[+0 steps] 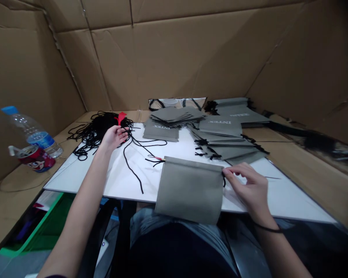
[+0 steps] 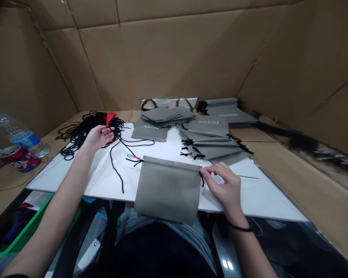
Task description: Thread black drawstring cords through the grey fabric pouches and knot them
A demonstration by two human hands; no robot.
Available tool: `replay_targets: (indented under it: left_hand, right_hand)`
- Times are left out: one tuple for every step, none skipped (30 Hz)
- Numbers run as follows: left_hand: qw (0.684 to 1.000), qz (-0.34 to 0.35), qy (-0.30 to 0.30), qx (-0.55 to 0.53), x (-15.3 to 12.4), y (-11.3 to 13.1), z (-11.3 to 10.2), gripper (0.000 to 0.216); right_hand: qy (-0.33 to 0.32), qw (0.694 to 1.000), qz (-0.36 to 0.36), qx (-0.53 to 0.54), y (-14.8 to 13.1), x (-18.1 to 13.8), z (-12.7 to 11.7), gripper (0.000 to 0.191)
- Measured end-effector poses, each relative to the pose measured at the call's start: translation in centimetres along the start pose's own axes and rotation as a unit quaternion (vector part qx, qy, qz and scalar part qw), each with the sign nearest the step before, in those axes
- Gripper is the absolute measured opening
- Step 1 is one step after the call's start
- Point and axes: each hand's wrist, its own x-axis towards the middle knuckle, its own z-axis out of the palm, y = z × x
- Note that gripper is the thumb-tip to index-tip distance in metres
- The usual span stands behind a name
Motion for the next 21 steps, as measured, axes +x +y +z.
replay_targets:
  left_hand:
    - [0.999,0.027,-0.001,-0.020,-0.1,0.1,0.1,0.029]
    - [0.998,0.054,-0.005,-0.043,-0.3,0.1,0.2,0.030]
    - [0.995,0.080,-0.010,-0.065,-0.5,0.2,0.3,0.032]
    - [0.991,0.100,-0.018,-0.081,-0.7,0.3,0.4,0.034]
    - [0.990,0.113,-0.028,-0.086,-0.8,0.3,0.6,0.035]
    - [0.989,0.118,-0.040,-0.076,-1.0,0.2,0.8,0.036]
    - [0.990,0.119,-0.055,-0.059,-1.2,0.1,1.1,0.036]
    - [0.989,0.119,-0.075,-0.034,-1.3,-0.1,1.4,0.037]
    - [0.988,0.119,-0.098,-0.006,-1.5,-0.4,1.7,0.036]
    - [0.985,0.120,-0.123,0.022,-1.5,-0.7,2.0,0.034]
    - [0.981,0.121,-0.145,0.045,-1.6,-1.2,2.3,0.030]
    - [0.977,0.121,-0.166,0.066,-1.6,-1.7,2.6,0.023]
    - [0.973,0.118,-0.181,0.083,-1.6,-2.2,2.9,0.015]
    - [0.969,0.113,-0.196,0.100,-1.6,-2.6,3.1,0.013]
    - [0.964,0.108,-0.213,0.115,-1.5,-3.1,3.3,0.018]
    - [0.959,0.103,-0.230,0.128,-1.5,-3.5,3.3,0.024]
    - [0.953,0.097,-0.248,0.142,-1.4,-3.9,3.4,0.028]
    - [0.947,0.090,-0.266,0.153,-1.4,-4.1,3.4,0.032]
    - [0.942,0.082,-0.282,0.163,-1.3,-4.4,3.4,0.038]
    - [0.937,0.073,-0.295,0.174,-1.3,-4.6,3.3,0.044]
    - [0.931,0.064,-0.307,0.186,-1.3,-4.7,3.3,0.050]
  right_hand:
    - [0.002,1.000,0.003,-0.006,0.1,0.0,0.0,0.013]
    - [0.003,1.000,0.008,-0.012,0.2,0.0,0.0,0.013]
    - [0.004,1.000,0.011,-0.019,0.3,-0.1,0.1,0.013]
    - [0.005,1.000,0.013,-0.025,0.4,-0.1,0.1,0.013]
    - [0.007,0.999,0.013,-0.029,0.5,-0.1,0.1,0.013]
    - [0.008,0.999,0.010,-0.031,0.5,-0.1,0.1,0.012]
    - [0.008,0.999,0.006,-0.032,0.6,-0.1,0.1,0.012]
    - [0.009,0.999,0.001,-0.032,0.6,-0.1,0.1,0.012]
    - [0.010,0.999,-0.002,-0.031,0.6,0.0,0.1,0.012]
    - [0.008,0.999,-0.002,-0.031,0.6,0.0,0.2,0.012]
    - [0.009,0.999,0.000,-0.033,0.6,0.0,0.2,0.012]
    - [0.011,0.999,0.002,-0.035,0.6,0.0,0.2,0.012]
    - [0.014,0.999,0.003,-0.036,0.6,0.0,0.1,0.013]
    - [0.018,0.999,0.004,-0.038,0.6,0.0,0.1,0.013]
    - [0.022,0.999,0.005,-0.039,0.6,0.0,0.1,0.013]
    - [0.025,0.999,0.006,-0.040,0.7,-0.1,0.1,0.012]
    - [0.027,0.999,0.007,-0.041,0.7,-0.1,0.1,0.012]
    - [0.029,0.999,0.009,-0.042,0.8,-0.1,0.1,0.012]
    - [0.030,0.999,0.011,-0.043,0.8,-0.2,0.1,0.013]
    - [0.030,0.998,0.013,-0.044,0.9,-0.2,0.1,0.013]
    - [0.029,0.998,0.015,-0.045,0.9,-0.3,0.1,0.013]
